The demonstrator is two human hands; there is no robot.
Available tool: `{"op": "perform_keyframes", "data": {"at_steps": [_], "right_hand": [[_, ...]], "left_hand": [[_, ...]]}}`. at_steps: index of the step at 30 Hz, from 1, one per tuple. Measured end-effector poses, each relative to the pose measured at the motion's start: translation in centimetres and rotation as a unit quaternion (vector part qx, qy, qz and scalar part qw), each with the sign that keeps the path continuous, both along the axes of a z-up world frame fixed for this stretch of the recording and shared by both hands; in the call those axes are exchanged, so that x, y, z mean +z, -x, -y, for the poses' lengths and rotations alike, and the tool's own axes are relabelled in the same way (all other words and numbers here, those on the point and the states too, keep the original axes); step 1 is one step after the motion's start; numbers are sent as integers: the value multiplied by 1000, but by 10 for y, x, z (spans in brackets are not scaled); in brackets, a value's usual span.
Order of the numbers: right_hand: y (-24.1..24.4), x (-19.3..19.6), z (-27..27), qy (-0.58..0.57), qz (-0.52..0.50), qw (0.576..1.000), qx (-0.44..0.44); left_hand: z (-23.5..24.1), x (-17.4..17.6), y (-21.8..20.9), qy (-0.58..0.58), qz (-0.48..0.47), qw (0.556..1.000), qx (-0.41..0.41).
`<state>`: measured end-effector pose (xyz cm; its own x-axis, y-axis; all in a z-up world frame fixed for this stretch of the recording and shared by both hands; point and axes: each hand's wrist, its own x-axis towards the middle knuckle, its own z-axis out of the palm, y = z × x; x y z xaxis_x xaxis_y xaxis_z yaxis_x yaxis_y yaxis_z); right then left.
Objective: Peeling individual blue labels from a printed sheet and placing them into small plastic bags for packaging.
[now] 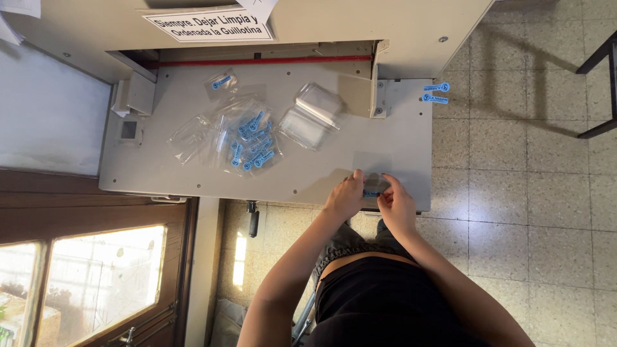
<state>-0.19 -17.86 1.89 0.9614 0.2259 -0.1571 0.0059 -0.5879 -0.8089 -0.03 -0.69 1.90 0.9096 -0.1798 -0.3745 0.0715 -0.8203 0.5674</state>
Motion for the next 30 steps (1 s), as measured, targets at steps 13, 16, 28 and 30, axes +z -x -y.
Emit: {"op": "perform_keyframes", "data": {"at_steps": [13, 16, 28, 30], "right_hand": [[-13, 18, 34, 70, -8, 995, -69], [-60, -37, 72, 29, 38, 984, -171], [-290, -123, 94, -277, -305, 820, -398], [-295, -120, 92, -297, -271, 813, -420]], "left_hand": [[10, -27, 41, -287, 310, 905, -47], [7, -24, 56, -177, 352, 900, -183], [-110, 6, 51, 301, 142, 748, 574], [-176, -4, 52, 40, 413, 749, 517]]}}
